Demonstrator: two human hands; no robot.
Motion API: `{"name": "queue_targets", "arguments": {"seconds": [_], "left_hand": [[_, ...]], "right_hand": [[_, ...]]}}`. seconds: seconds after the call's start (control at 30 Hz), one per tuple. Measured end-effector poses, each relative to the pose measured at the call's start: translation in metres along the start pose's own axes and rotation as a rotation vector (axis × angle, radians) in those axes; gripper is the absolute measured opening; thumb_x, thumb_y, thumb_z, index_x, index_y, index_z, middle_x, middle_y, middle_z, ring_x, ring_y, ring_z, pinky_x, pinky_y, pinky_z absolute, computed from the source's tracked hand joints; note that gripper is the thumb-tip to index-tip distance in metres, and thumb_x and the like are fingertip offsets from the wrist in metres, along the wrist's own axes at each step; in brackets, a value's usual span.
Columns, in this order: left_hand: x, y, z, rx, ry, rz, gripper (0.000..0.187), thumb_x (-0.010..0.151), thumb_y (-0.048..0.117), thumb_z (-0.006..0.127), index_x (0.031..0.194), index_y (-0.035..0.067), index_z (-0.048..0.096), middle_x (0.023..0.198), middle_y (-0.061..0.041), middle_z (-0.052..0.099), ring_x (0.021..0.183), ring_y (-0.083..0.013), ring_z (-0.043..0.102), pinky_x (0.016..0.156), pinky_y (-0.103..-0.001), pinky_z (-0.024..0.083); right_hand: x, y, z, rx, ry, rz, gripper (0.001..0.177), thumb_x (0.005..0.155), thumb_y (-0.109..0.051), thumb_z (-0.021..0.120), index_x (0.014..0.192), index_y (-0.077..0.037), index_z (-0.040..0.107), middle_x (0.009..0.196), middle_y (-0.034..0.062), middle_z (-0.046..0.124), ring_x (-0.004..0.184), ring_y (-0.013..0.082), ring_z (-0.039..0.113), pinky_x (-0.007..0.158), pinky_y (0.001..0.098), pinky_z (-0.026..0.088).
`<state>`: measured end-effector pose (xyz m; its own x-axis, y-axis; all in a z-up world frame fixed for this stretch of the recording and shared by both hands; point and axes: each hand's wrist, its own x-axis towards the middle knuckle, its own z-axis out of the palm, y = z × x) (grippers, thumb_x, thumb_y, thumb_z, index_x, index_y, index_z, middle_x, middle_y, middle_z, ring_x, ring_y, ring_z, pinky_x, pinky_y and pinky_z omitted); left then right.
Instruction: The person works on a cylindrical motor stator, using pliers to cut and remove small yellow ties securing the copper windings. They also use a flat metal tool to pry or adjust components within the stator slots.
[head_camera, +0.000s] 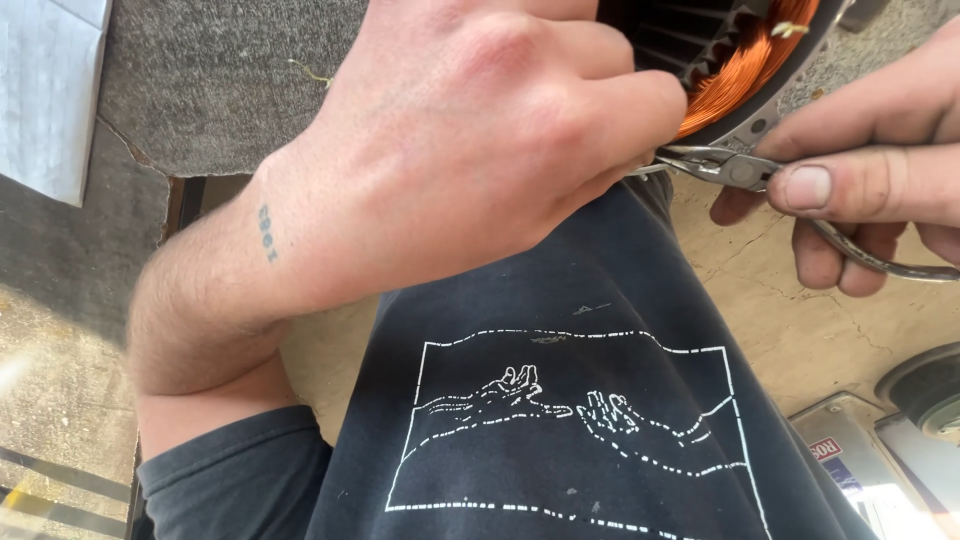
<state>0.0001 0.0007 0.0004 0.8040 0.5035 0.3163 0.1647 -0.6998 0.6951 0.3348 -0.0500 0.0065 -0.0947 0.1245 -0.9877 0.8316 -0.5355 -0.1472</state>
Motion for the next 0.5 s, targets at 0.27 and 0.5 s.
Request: {"name": "queue_targets", "arguments": {"seconds": [0.27,0.5], "left_hand": [[0.0,0.001,-0.004,0.002,-0.011,0.008,0.01,0.091,0.01,0.07,0.085,0.008,0.062,0.079,-0.002,0.061,0.085,-0.0203,0.063,0.073,-0.036,0.047],[0.002,0.002,-0.008,0.04,-0.029,0.005,0.01,0.09,0.01,0.069,0.085,0.009,0.062,0.079,0.0,0.06,0.086,-0.0196,0.062,0.075,-0.036,0.046]], "right_hand": [[0.0,-0.029,-0.003,-0.059,-0.061,0.107,0.028,0.096,-0.019,0.066,0.119,-0.006,0.076,0.073,0.0217,0.069,0.059,0.0325,0.071,0.038,0.0397,0.058],[-0.025,-0.057,0.019,-0.202,0.195,-0.214,0.026,0.086,-0.037,0.075,0.09,-0.013,0.084,0.054,0.0055,0.064,0.045,0.0182,0.064,0.042,0.0344,0.05]]}}
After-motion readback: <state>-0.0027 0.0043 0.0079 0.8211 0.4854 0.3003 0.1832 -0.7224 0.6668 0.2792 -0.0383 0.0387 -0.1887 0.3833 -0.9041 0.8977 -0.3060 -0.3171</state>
